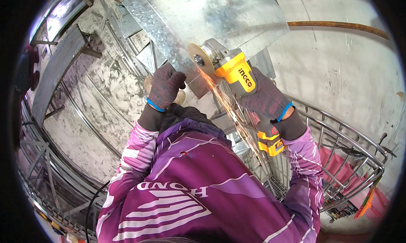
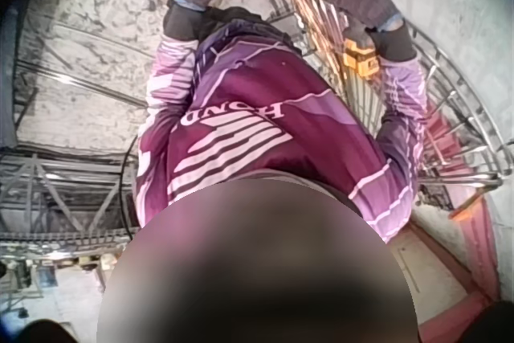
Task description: The person smooths the edges of a metal plate with an angle grinder.
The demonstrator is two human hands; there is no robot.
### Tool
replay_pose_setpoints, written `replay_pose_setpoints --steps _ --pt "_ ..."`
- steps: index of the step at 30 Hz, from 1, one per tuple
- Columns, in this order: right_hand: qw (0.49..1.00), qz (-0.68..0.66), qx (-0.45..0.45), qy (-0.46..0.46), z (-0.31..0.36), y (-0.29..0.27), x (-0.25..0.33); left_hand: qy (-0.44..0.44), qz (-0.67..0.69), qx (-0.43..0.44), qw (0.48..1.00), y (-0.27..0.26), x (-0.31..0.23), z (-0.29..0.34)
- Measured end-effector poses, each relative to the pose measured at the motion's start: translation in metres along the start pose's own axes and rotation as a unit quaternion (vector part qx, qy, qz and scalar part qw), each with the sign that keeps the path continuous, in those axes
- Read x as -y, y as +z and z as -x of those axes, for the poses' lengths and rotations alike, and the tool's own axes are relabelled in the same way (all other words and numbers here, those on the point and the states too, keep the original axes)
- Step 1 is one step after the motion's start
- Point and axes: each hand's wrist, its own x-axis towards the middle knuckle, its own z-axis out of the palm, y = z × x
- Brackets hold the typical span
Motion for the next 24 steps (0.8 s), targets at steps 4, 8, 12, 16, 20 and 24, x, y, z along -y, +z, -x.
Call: replay_pose_setpoints --steps 4,8,12,16,20,24 --pt "0.999 0.005 0.007 0.037 -0.001 0.0 0.0 -0.042 0.015 0.002 0.999 -0.001 -0.003 -0.002" --pt "1.0 0.026 0.003 0.005 -0.001 -0.001 0.009 -0.073 0.043 0.003 0.996 0.001 -0.008 0.001" --pt "1.0 0.009 -0.003 0.009 -0.006 0.001 0.019 -0.099 0.051 0.015 0.994 0.002 -0.015 0.006" --pt "0.999 -0.038 0.005 0.029 -0.01 0.001 0.024 -0.08 0.091 0.009 0.993 0.005 -0.017 0.012" --pt "0.997 -0.071 0.011 0.027 -0.011 0.001 0.025 -0.105 0.1 0.011 0.989 0.007 -0.012 0.012" --pt "0.999 -0.015 0.004 0.042 -0.011 0.002 0.026 -0.138 0.122 0.019 0.983 0.006 -0.008 0.009"
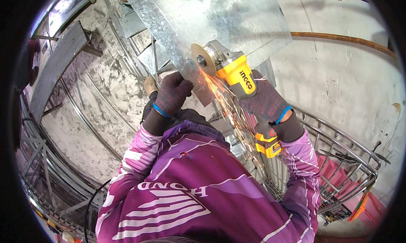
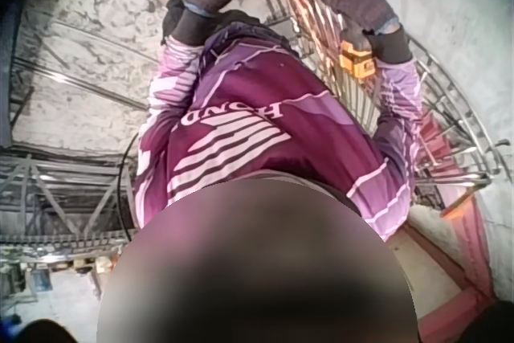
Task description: The person smooths the edges of a metal plate with an angle grinder.
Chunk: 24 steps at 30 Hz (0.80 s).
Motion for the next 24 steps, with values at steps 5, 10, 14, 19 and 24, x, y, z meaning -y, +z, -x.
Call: replay_pose_setpoints --steps 5,10,14,19,24 --pt "0.997 0.031 -0.019 -0.074 -0.005 0.0 0.005 0.0 0.016 0.016 1.0 0.002 -0.002 0.006" --pt "0.998 -0.029 0.0 -0.056 -0.009 -0.001 0.014 0.038 0.031 0.02 0.999 0.004 -0.004 0.013" --pt "0.994 -0.112 0.017 0.004 -0.007 -0.002 0.016 0.01 -0.003 0.025 1.0 0.003 -0.001 0.011" --pt "0.999 -0.03 0.011 -0.013 -0.004 -0.001 0.009 -0.004 0.023 0.029 0.999 0.0 0.007 0.002" --pt "1.0 0.022 0.006 -0.02 -0.003 -0.001 0.003 0.009 -0.006 0.015 1.0 -0.001 0.016 -0.004"
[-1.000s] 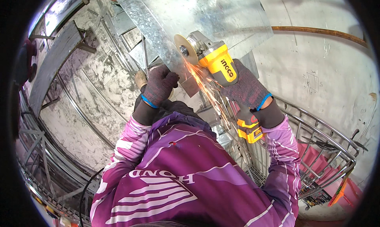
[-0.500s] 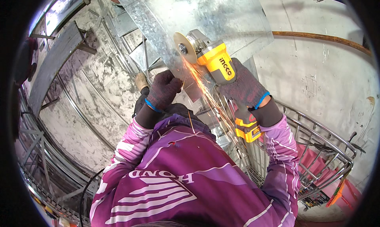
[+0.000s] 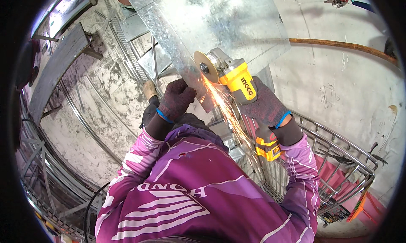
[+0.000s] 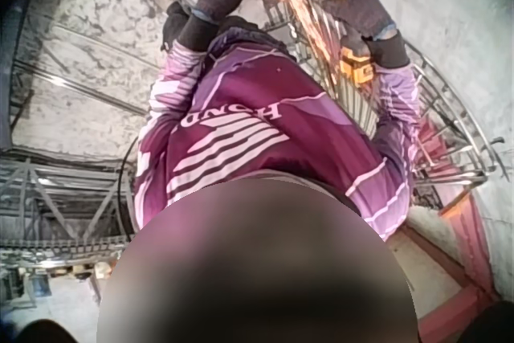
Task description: The person smooths the edges of a metal plate with an angle grinder.
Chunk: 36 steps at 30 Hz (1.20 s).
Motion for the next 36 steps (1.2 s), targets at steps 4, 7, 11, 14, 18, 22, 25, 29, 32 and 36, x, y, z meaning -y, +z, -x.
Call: replay_pose_setpoints --steps 4,7,11,14,18,22,25,29,32,36 --pt "0.999 0.011 -0.025 -0.027 -0.004 0.002 0.004 0.003 -0.006 0.002 1.0 0.004 -0.002 0.006" --pt "0.997 -0.069 -0.012 -0.021 -0.007 0.001 0.012 0.005 0.015 0.008 1.0 0.009 -0.006 0.015" --pt "0.999 -0.001 -0.031 -0.042 -0.012 -0.001 0.024 0.022 -0.006 -0.007 1.0 0.013 -0.008 0.02" --pt "0.999 0.034 -0.003 -0.008 -0.014 -0.003 0.027 0.052 0.012 -0.029 0.998 0.014 -0.004 0.017" --pt "1.0 -0.002 -0.008 -0.03 -0.01 -0.001 0.023 0.036 0.056 -0.019 0.998 0.011 0.003 0.012" --pt "0.999 0.028 -0.012 -0.036 -0.009 -0.001 0.021 0.023 0.028 0.003 0.999 0.006 0.003 0.011" --pt "0.998 -0.049 -0.015 -0.031 -0.011 0.0 0.024 0.018 0.002 0.006 1.0 0.011 -0.001 0.017" --pt "0.994 0.077 -0.057 -0.06 -0.016 0.0 0.035 0.027 0.044 -0.02 0.998 0.02 -0.007 0.027" --pt "0.997 0.042 -0.045 -0.05 -0.019 -0.001 0.041 0.027 0.019 -0.018 0.999 0.016 -0.009 0.029" --pt "0.994 0.088 -0.043 -0.036 -0.018 -0.003 0.035 0.03 0.046 -0.008 0.998 0.01 -0.005 0.022"
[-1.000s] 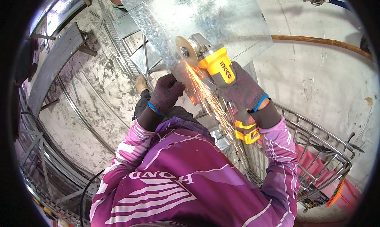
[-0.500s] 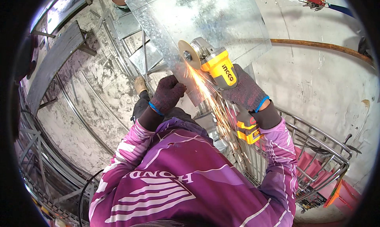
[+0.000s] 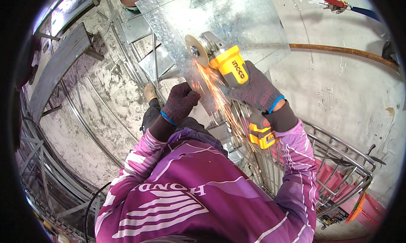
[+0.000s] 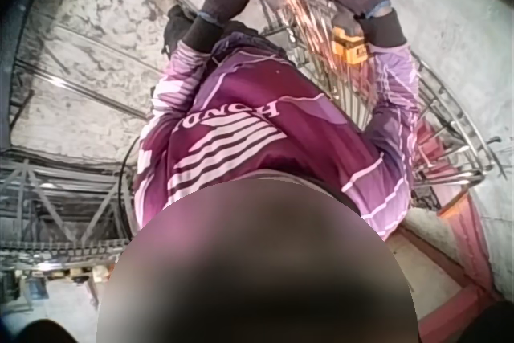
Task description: The person smooths the edges of a metal plate with an angle grinder.
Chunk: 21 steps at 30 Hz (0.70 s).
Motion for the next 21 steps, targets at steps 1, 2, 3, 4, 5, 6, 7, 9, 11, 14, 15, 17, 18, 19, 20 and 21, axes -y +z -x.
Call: replay_pose_setpoints --steps 1,2,3,4,5,6,7,9,11,14,15,17,18,19,20,21 --pt "0.999 -0.044 0.005 -0.012 0.001 0.001 -0.003 -0.002 -0.003 -0.004 1.0 -0.001 0.002 -0.003" --pt "0.996 -0.088 0.01 -0.024 0.003 0.003 -0.006 0.003 -0.015 -0.008 1.0 -0.001 0.005 -0.006" --pt "0.998 -0.058 0.013 0.006 0.004 0.004 -0.008 0.007 -0.023 -0.008 1.0 -0.001 0.007 -0.008" --pt "0.997 -0.077 0.018 -0.018 0.005 0.005 -0.01 0.008 -0.027 -0.011 1.0 -0.001 0.009 -0.01" --pt "0.993 -0.112 0.018 -0.012 0.007 0.005 -0.011 0.013 -0.025 -0.012 1.0 -0.001 0.011 -0.011" --pt "0.991 -0.135 0.016 0.005 0.007 0.006 -0.011 -0.005 -0.036 -0.011 0.999 -0.001 0.013 -0.012" --pt "0.989 -0.147 0.017 -0.005 0.007 0.005 -0.009 0.02 -0.024 -0.011 0.999 0.0 0.014 -0.012" --pt "0.996 -0.085 0.014 0.001 0.006 0.003 -0.003 0.003 -0.034 -0.014 0.999 0.002 0.013 -0.009" --pt "0.995 -0.102 0.013 0.013 0.003 0.002 0.006 0.02 -0.019 -0.018 0.999 0.004 0.01 -0.003" --pt "0.994 -0.113 -0.004 -0.01 -0.002 0.0 0.017 0.021 -0.009 -0.021 1.0 0.008 0.004 0.007" --pt "0.993 -0.119 0.006 0.017 -0.003 -0.001 0.02 0.013 -0.007 -0.02 1.0 0.009 0.002 0.01" --pt "0.994 -0.112 -0.004 0.006 -0.005 0.0 0.022 0.019 -0.001 -0.02 1.0 0.01 0.0 0.012" --pt "0.993 -0.119 0.006 0.007 -0.006 0.0 0.022 -0.011 -0.008 -0.019 1.0 0.01 0.0 0.011" --pt "0.995 -0.097 -0.013 -0.032 -0.006 0.001 0.021 0.013 0.001 -0.021 1.0 0.009 0.001 0.01" --pt "0.996 -0.068 -0.03 -0.05 -0.007 0.002 0.019 0.018 0.0 -0.016 1.0 0.008 0.001 0.008" --pt "0.994 -0.074 -0.031 -0.071 -0.006 0.0 0.017 0.003 -0.007 -0.012 1.0 0.006 0.002 0.005"
